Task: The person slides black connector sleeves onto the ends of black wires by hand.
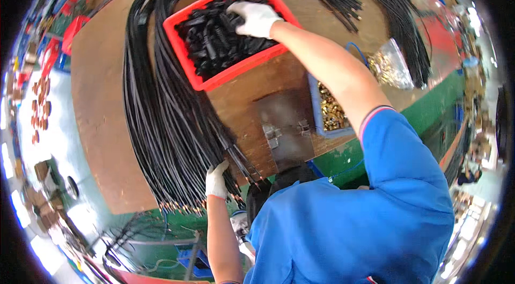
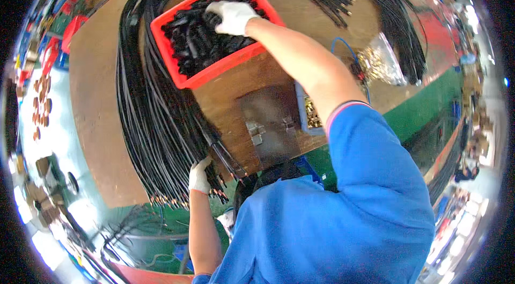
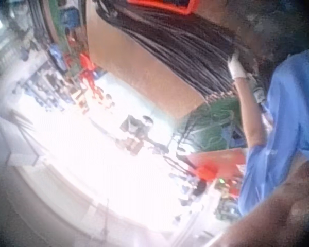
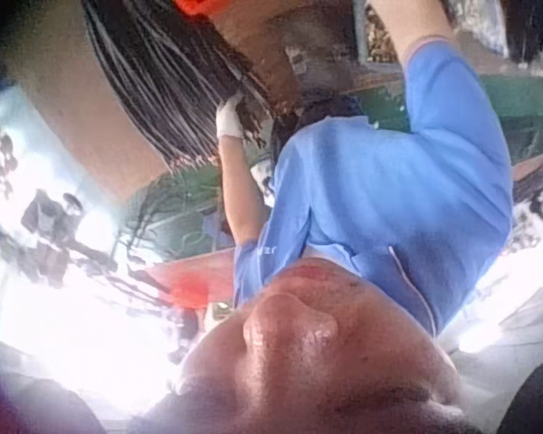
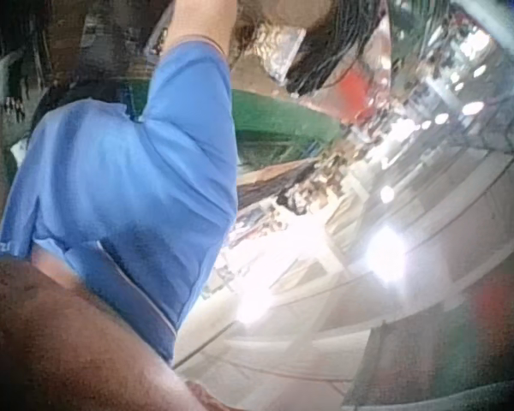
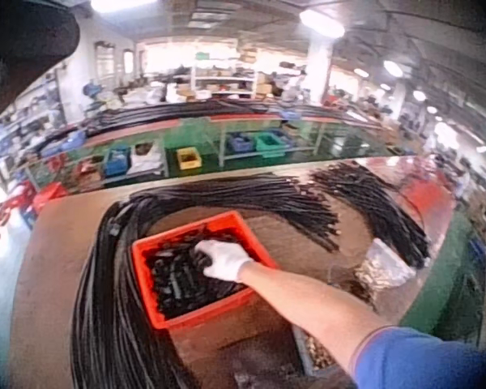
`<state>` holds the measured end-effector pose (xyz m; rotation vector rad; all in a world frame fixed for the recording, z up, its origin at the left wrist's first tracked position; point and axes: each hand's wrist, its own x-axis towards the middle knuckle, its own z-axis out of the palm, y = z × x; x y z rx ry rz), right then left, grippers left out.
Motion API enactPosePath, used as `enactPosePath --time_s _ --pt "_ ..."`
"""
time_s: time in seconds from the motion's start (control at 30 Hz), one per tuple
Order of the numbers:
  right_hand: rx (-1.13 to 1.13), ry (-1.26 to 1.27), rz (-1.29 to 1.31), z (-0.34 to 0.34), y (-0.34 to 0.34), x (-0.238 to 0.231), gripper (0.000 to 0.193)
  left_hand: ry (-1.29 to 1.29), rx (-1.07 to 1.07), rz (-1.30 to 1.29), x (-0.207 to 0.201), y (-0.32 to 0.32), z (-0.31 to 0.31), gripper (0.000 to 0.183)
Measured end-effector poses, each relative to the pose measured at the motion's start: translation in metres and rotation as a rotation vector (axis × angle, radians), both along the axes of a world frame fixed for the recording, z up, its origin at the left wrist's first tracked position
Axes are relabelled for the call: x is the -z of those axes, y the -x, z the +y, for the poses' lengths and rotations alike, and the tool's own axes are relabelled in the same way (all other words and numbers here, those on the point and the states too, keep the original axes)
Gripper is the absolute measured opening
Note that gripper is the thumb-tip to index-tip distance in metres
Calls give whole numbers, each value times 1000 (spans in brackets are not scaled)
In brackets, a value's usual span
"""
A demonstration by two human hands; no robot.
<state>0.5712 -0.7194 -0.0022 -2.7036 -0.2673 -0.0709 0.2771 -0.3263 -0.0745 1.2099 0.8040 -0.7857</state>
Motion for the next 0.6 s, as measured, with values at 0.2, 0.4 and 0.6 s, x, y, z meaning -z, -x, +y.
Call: enactPosePath --time_s 0.2,0.4,0.6 --pt "93 -649 -74 -3 3 16 44 63 -22 32 -6 -1 5 15" --pt "9 -1565 596 68 91 -29 23 208 -2 7 -2 1 7 20" --pt "243 -1922 1000 133 211 17 28 380 -99 93 -5 -6 -2 35"
